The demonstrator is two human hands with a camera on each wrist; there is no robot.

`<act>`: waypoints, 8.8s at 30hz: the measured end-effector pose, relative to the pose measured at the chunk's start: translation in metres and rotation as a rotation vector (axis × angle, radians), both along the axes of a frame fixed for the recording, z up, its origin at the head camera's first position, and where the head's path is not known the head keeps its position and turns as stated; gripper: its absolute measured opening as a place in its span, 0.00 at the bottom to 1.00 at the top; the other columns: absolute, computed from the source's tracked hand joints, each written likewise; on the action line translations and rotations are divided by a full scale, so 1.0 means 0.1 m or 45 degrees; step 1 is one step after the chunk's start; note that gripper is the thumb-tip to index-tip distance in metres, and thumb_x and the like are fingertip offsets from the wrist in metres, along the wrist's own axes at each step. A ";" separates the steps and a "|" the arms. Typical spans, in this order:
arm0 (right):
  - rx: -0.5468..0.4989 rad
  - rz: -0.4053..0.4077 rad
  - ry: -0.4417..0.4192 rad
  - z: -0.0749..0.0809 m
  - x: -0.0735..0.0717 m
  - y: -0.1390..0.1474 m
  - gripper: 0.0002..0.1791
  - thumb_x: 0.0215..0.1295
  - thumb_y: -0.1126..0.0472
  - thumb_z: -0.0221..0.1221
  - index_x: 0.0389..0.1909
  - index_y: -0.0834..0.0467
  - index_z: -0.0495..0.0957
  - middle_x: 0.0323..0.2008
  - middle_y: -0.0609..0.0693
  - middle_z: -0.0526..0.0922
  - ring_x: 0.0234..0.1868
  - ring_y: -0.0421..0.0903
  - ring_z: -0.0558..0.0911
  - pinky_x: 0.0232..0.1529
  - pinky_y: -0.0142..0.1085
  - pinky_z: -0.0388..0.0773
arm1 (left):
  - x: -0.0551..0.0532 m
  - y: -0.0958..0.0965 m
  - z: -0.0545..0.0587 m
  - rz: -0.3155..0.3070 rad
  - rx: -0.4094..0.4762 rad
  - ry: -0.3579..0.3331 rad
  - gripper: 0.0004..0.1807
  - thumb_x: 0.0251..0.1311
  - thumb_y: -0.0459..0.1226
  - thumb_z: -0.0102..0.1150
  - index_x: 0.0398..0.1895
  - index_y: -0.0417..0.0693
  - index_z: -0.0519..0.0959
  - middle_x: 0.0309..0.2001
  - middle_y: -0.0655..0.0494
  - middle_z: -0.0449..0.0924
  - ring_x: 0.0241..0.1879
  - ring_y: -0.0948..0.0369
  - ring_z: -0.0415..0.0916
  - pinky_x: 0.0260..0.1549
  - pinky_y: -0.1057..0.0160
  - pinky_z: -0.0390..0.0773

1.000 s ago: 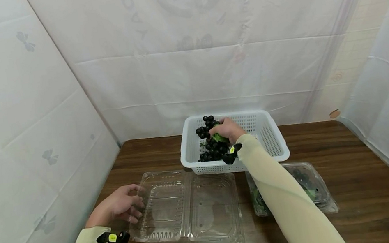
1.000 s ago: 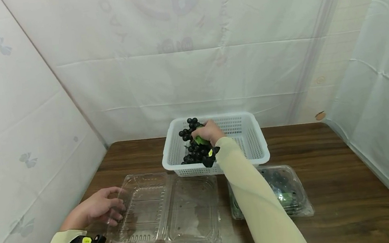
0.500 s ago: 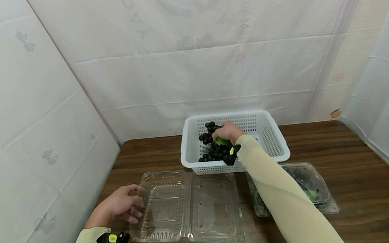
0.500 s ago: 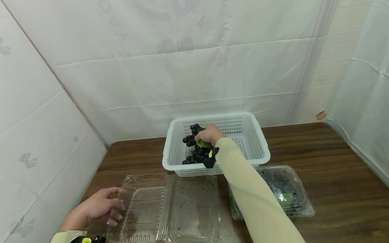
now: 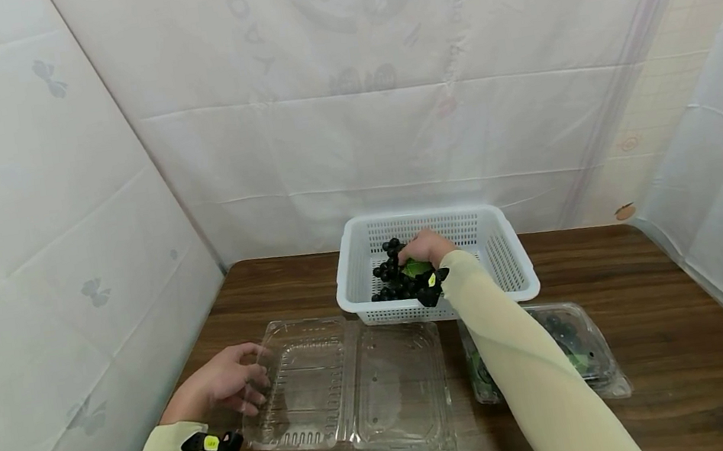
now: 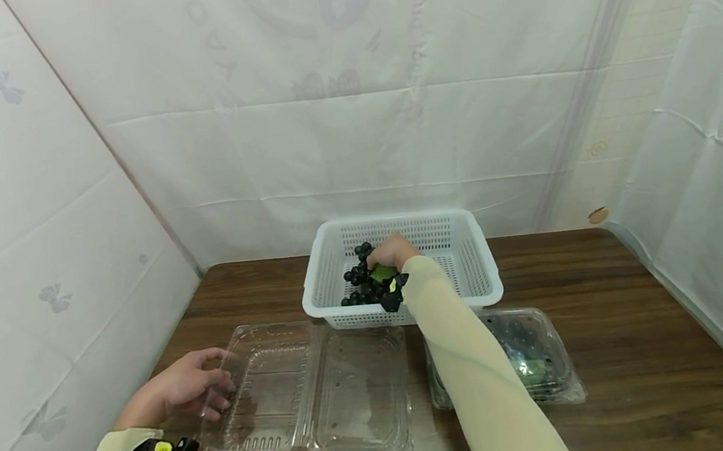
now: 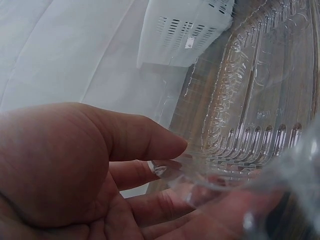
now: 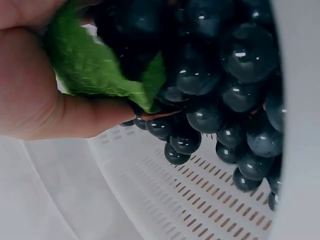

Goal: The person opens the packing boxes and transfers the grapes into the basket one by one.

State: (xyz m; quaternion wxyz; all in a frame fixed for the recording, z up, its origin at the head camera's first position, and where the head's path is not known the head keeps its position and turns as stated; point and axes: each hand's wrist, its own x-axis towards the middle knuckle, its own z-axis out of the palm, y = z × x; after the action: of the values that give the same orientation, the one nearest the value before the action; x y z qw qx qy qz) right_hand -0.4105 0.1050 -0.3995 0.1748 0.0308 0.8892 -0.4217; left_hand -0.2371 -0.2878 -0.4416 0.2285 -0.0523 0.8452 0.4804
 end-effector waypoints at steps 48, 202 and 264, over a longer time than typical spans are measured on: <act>0.042 0.111 0.161 0.43 0.78 0.72 0.36 0.70 0.45 0.62 0.71 0.59 0.67 0.71 0.62 0.69 0.31 0.45 0.72 0.31 0.38 0.70 | -0.08 0.33 0.36 -0.220 -0.816 0.489 0.28 0.74 0.42 0.53 0.66 0.28 0.68 0.47 0.35 0.83 0.37 0.52 0.82 0.38 0.48 0.79; 1.131 0.771 1.272 -0.32 2.24 0.97 0.35 0.50 0.40 0.64 0.54 0.60 0.80 0.32 0.55 0.78 0.24 0.51 0.76 0.23 0.42 0.76 | 0.16 2.77 -0.12 -0.456 0.178 0.279 0.32 0.69 0.35 0.65 0.73 0.39 0.66 0.52 0.47 0.79 0.48 0.55 0.77 0.40 0.55 0.78; 0.782 0.579 1.107 -0.30 2.45 1.69 0.41 0.53 0.47 0.75 0.70 0.48 0.75 0.69 0.57 0.74 0.67 0.58 0.75 0.54 0.54 0.82 | 0.20 2.83 -0.07 -0.409 0.224 0.191 0.33 0.69 0.33 0.63 0.74 0.43 0.63 0.48 0.50 0.79 0.35 0.58 0.80 0.32 0.57 0.78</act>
State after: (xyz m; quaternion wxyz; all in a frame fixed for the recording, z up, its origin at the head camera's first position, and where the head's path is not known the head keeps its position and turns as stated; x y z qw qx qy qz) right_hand -0.1657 0.2741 -0.4295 -0.1372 -0.2878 0.9452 -0.0702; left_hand -0.2167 -0.0047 -0.4485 0.2423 0.1393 0.8121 0.5122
